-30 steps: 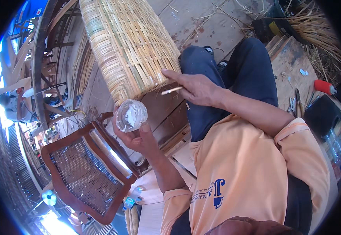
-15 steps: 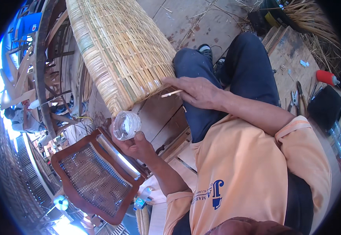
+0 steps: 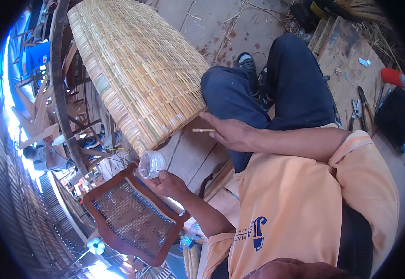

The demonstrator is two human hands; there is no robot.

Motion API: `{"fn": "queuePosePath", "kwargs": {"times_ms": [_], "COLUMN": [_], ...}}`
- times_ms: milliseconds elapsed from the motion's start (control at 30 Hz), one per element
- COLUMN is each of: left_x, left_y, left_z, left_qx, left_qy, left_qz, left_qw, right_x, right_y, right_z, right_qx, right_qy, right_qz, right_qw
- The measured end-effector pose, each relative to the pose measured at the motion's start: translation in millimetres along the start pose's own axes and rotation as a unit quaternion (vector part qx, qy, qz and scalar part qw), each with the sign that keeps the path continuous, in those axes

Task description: The recorder is weaving and securing a rattan panel onto a chair frame using a hammer, nails, and a utility knife.

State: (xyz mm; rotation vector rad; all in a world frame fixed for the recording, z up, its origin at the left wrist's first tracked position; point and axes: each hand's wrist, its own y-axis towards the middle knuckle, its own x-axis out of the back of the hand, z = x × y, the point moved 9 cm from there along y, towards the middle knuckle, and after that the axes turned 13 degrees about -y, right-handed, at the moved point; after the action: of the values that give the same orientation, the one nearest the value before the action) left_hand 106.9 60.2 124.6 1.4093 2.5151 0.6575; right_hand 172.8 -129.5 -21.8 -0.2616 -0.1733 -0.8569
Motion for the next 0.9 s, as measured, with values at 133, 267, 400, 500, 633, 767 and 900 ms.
{"fn": "queuePosePath", "kwargs": {"times_ms": [133, 267, 400, 500, 633, 767, 900], "left_x": [-10.3, -21.4, -22.6, -15.3, -11.3, -24.9, -31.8], "left_y": [-1.6, 1.0, 7.3, 10.8, 10.2, 5.1, 2.2], "left_z": [-5.8, -9.1, -7.6, -8.4, -10.6, -13.7, -19.0], "left_qx": [0.016, 0.03, 0.034, 0.049, 0.04, 0.075, 0.044], "left_qy": [0.037, 0.025, 0.001, -0.002, 0.015, 0.104, 0.075], "left_qz": [0.001, 0.01, 0.033, 0.043, 0.036, -0.026, 0.028], "left_qw": [0.999, 0.999, 0.999, 0.998, 0.998, 0.991, 0.996], "right_x": [12.9, -8.5, -3.7, 7.5, -19.1, 13.1, 45.3], "right_y": [12.7, 19.8, 20.6, 25.0, 5.6, 1.7, 10.7], "right_z": [1.0, -2.4, 1.4, -2.5, 23.6, 23.1, 23.7], "right_qx": [-0.016, 0.002, 0.063, 0.092, 0.128, 0.113, 0.109], "right_qy": [0.062, -0.001, -0.011, 0.094, -0.011, 0.04, 0.006], "right_qz": [-0.042, 0.008, -0.037, -0.019, 0.103, -0.035, -0.112], "right_qw": [0.997, 1.0, 0.997, 0.991, 0.986, 0.992, 0.988]}}
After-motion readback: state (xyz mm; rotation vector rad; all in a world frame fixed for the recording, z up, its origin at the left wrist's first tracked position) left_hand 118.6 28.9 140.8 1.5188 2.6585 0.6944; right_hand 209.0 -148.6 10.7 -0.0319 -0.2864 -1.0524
